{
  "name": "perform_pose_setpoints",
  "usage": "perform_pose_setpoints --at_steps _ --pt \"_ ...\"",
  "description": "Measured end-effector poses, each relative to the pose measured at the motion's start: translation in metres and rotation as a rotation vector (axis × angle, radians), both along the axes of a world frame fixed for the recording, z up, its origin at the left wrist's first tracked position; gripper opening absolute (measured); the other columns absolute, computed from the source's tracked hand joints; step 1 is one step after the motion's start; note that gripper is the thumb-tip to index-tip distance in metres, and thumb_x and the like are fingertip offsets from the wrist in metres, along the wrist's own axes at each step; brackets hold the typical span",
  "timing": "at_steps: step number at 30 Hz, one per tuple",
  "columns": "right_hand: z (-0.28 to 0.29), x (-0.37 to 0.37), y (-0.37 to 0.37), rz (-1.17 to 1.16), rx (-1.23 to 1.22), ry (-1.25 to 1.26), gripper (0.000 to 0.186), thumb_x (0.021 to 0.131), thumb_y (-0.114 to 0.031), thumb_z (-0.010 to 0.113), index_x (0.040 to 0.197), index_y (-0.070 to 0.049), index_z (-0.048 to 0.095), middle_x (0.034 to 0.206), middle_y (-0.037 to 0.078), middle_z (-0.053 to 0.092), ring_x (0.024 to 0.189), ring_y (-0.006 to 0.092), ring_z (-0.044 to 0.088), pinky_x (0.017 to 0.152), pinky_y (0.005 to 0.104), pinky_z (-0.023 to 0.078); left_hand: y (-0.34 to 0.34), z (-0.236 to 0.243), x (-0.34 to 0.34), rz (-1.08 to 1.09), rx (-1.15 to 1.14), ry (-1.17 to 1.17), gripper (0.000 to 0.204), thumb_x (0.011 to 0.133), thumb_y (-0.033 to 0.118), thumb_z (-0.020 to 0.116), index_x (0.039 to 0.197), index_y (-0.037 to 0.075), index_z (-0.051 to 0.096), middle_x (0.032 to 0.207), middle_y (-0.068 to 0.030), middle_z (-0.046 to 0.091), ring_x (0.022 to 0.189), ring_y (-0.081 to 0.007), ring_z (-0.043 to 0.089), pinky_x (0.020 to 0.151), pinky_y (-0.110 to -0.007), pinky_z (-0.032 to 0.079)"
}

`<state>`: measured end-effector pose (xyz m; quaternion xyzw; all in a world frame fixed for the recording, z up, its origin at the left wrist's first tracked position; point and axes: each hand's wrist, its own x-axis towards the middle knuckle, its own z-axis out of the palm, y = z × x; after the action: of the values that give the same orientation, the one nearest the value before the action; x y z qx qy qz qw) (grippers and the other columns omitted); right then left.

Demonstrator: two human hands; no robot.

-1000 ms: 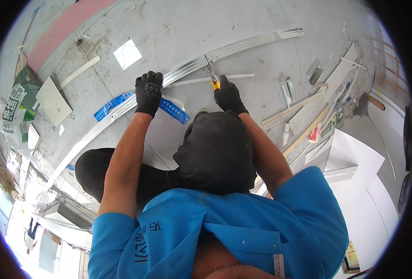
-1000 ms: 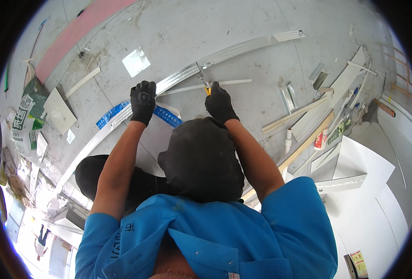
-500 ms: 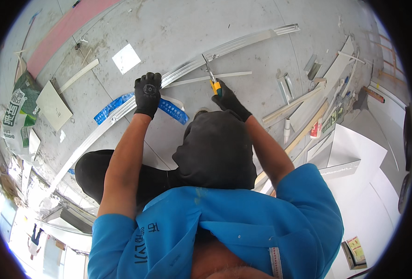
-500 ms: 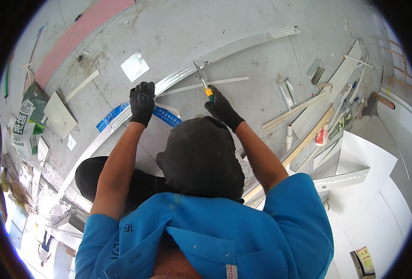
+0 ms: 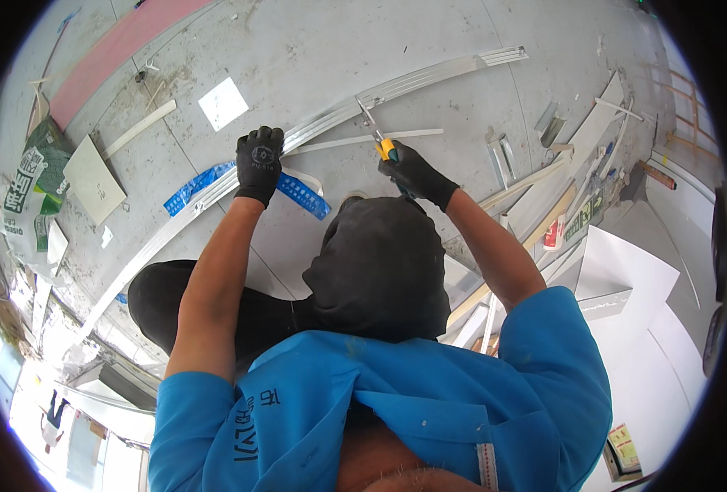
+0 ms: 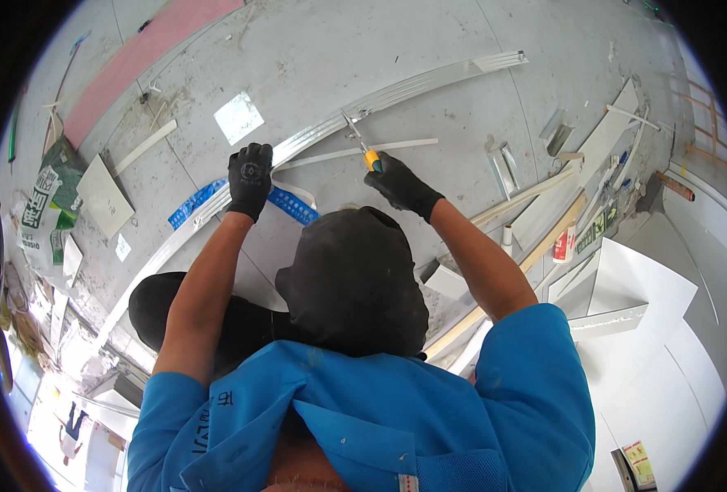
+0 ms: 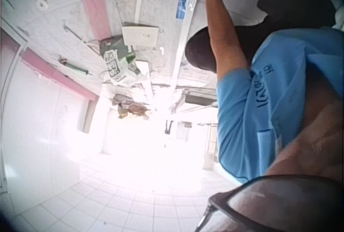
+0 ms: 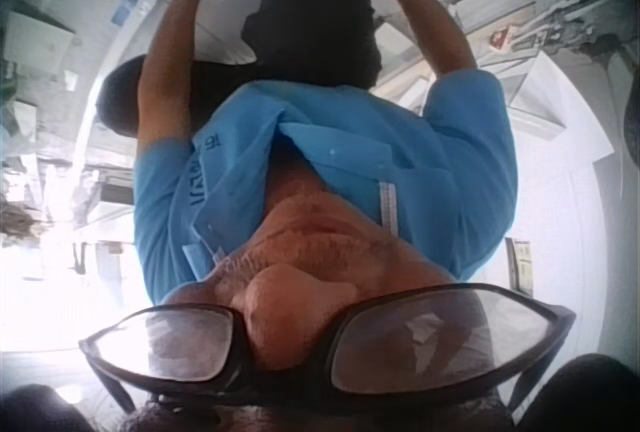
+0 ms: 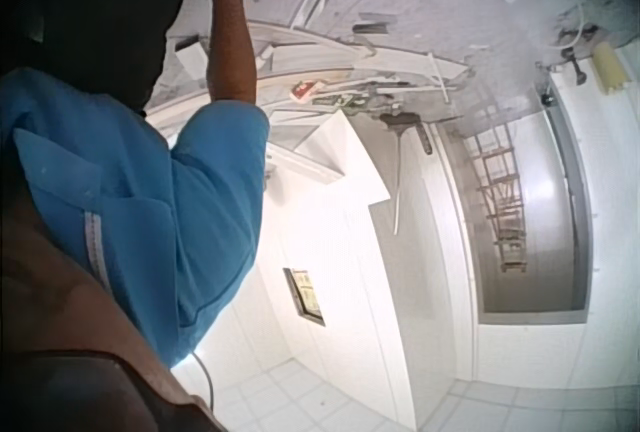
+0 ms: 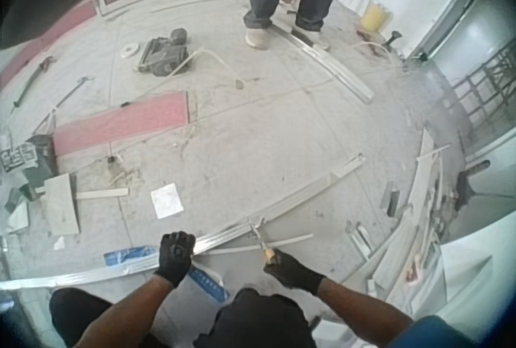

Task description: The person measures a long metal profile with a tape measure and marks it with a marker. They then use tin snips to cut the profile into smaller sections, repeating the process for multiple pieces.

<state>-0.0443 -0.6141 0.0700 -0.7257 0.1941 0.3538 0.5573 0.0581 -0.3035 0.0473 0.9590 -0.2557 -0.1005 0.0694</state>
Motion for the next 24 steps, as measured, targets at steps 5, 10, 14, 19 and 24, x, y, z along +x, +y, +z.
perform_pose_setpoints --at_steps 5,10,14,19,24 --pt "0.002 0.0 0.007 -0.033 -0.061 -0.057 0.035 0.089 -0.03 0.061 0.105 0.001 0.055 0.073 0.013 0.06 0.058 0.0219 0.058 0.056 0.0383 0.049 -0.001 0.0 0.0 -0.007 -0.018 -0.026 0.014 0.081 0.013 0.061 0.095 0.013 0.058 0.094 -0.0077 0.06 0.092 -0.0286 0.06 0.081 -0.042 0.045" --pt "0.0 -0.002 0.012 -0.006 -0.173 -0.11 0.033 0.088 -0.03 0.06 0.102 0.0 0.057 0.082 0.02 0.066 0.075 0.035 0.064 0.071 0.0452 0.051 -0.001 -0.001 -0.002 -0.002 -0.013 -0.033 0.015 0.081 0.012 0.061 0.096 0.013 0.058 0.093 -0.0072 0.06 0.091 -0.0281 0.06 0.08 -0.042 0.044" --pt "-0.01 -0.005 0.014 0.015 -0.26 -0.128 0.031 0.087 -0.029 0.06 0.102 -0.001 0.058 0.081 0.02 0.065 0.076 0.0366 0.064 0.071 0.0463 0.051 -0.004 0.002 -0.002 -0.002 -0.04 -0.07 0.015 0.081 0.012 0.061 0.096 0.014 0.056 0.093 -0.0066 0.06 0.09 -0.0276 0.061 0.079 -0.042 0.045" --pt "0.009 -0.006 0.008 0.072 -0.303 -0.093 0.027 0.085 -0.028 0.061 0.096 -0.003 0.058 0.075 0.017 0.064 0.072 0.0352 0.064 0.068 0.0466 0.05 -0.006 0.01 -0.011 0.015 0.061 0.033 0.02 0.084 0.011 0.057 0.104 0.013 0.058 0.1 -0.0068 0.061 0.092 -0.0267 0.062 0.082 -0.04 0.046" --pt "0.013 -0.022 0.014 0.017 -0.343 -0.115 0.027 0.085 -0.028 0.061 0.095 -0.004 0.058 0.074 0.017 0.064 0.073 0.0369 0.064 0.068 0.0472 0.05 -0.005 0.01 -0.027 -0.058 -0.016 -0.09 0.034 0.085 0.011 0.057 0.118 0.01 0.055 0.107 -0.0071 0.062 0.102 -0.0245 0.062 0.089 -0.039 0.046"
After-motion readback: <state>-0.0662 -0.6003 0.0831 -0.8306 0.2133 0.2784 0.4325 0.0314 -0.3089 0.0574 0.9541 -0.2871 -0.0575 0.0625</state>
